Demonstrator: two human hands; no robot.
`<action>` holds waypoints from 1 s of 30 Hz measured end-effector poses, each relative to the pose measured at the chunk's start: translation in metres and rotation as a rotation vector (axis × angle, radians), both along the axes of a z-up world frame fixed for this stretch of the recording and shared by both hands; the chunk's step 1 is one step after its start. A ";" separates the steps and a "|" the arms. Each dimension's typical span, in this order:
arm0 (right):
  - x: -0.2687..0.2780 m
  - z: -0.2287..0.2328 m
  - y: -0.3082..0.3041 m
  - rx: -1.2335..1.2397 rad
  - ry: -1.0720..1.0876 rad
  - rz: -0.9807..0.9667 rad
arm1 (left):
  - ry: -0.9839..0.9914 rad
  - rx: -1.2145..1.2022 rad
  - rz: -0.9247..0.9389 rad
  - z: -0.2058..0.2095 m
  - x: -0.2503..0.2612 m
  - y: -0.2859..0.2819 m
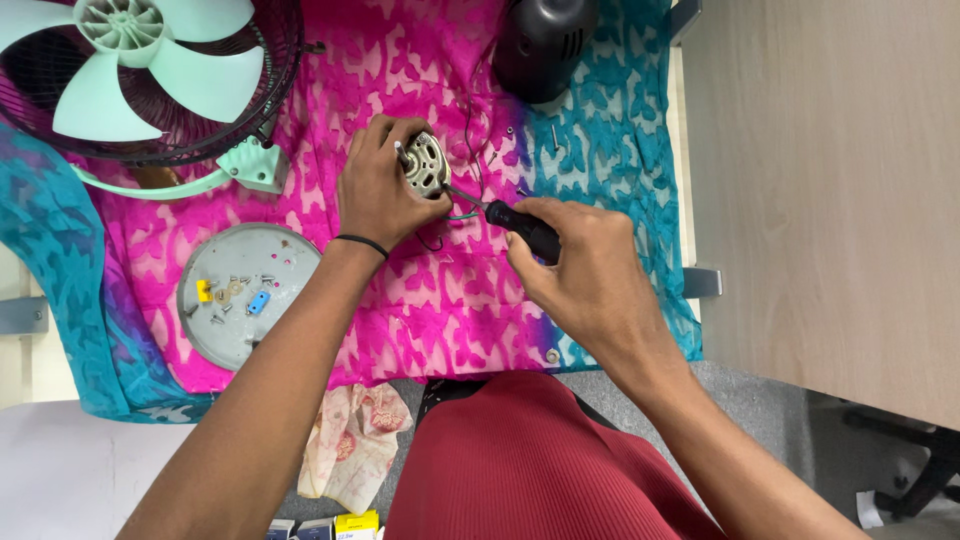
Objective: The person uses a screwdriver to remove screws from a fan motor, then rotates the motor shaft by hand to test its movement. The person continues to manipulate the motor and its wires while seated on the floor.
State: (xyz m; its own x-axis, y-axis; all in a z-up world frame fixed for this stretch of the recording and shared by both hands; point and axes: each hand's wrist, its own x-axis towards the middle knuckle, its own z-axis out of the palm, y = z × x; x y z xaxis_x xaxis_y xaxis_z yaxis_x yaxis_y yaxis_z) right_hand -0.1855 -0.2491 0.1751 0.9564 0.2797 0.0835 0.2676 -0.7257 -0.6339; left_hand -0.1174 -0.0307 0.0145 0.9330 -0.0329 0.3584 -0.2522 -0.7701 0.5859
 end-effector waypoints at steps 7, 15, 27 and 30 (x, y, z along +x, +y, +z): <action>0.000 0.008 0.009 -0.063 0.217 -0.168 | -0.010 0.015 -0.002 -0.001 0.000 0.000; 0.032 0.012 0.017 -0.236 -0.137 -0.029 | -0.015 -0.002 -0.006 0.003 -0.003 -0.001; 0.084 0.022 0.036 -0.156 -0.371 0.321 | -0.038 -0.022 0.012 0.008 -0.004 -0.003; 0.087 0.019 0.052 -0.482 -0.300 0.089 | 0.017 -0.028 0.041 0.012 -0.005 -0.005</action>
State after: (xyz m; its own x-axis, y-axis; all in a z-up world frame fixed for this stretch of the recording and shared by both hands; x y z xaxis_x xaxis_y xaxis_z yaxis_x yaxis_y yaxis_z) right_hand -0.0982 -0.1976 0.1938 0.8815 0.4318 0.1910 0.4580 -0.8803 -0.1235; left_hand -0.1228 -0.0355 0.0264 0.9394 0.0148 0.3426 -0.2108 -0.7630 0.6111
